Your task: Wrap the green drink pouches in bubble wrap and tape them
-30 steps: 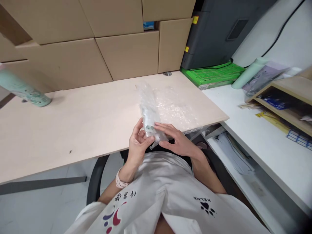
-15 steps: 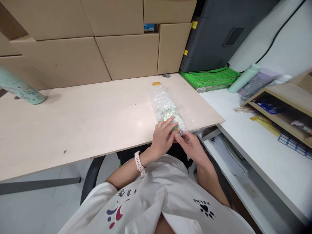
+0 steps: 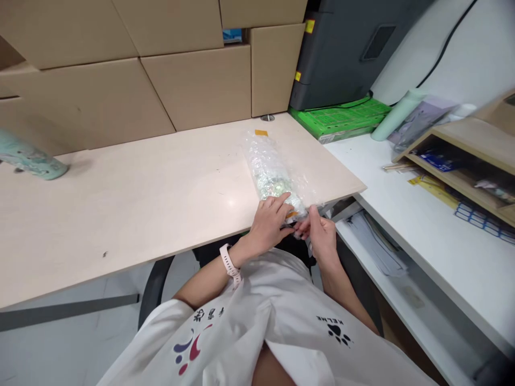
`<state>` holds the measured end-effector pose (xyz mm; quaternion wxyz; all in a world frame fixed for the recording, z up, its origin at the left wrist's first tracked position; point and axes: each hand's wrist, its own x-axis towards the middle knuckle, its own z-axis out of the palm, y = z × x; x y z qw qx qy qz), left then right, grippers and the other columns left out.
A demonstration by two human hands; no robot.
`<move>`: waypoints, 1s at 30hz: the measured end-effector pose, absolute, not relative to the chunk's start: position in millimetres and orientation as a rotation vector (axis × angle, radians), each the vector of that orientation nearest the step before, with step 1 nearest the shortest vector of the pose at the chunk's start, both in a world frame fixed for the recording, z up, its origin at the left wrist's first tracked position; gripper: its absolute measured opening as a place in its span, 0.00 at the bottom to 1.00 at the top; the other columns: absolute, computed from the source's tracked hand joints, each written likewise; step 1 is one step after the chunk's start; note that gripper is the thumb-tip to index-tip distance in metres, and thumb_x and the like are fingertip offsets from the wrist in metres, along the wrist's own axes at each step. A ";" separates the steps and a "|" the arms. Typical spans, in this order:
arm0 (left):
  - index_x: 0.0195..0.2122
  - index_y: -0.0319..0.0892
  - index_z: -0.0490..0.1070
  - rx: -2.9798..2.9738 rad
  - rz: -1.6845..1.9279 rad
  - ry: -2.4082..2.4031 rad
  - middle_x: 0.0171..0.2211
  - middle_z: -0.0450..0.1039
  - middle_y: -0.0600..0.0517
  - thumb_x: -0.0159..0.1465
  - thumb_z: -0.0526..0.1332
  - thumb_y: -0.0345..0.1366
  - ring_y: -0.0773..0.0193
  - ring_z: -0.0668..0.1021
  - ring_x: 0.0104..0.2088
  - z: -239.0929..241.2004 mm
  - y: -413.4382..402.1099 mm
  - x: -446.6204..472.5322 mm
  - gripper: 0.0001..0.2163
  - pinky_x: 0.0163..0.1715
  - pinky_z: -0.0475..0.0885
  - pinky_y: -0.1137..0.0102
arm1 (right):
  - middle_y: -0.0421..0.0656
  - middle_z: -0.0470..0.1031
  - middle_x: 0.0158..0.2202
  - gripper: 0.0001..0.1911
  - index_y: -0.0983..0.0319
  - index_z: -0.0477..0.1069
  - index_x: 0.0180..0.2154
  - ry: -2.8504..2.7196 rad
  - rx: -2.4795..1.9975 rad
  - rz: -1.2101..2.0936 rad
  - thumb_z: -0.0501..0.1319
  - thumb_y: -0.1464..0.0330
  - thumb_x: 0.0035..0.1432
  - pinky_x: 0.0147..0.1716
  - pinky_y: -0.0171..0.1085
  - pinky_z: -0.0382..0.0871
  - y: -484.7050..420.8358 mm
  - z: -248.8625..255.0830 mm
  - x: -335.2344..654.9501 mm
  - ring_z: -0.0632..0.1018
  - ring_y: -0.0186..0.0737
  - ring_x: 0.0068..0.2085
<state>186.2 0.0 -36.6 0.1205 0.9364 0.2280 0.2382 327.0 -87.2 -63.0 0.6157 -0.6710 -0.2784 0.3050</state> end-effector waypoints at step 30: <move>0.68 0.49 0.58 2.890 1.023 0.807 0.73 0.50 0.46 0.61 0.64 0.28 0.42 0.48 0.74 25.2 43.6 98.7 0.34 0.69 0.38 0.36 | 0.44 0.82 0.38 0.22 0.57 0.79 0.42 -0.725 -1.186 1.428 0.72 0.51 0.50 0.31 0.40 0.80 -120.4 -21.8 305.9 0.81 0.45 0.36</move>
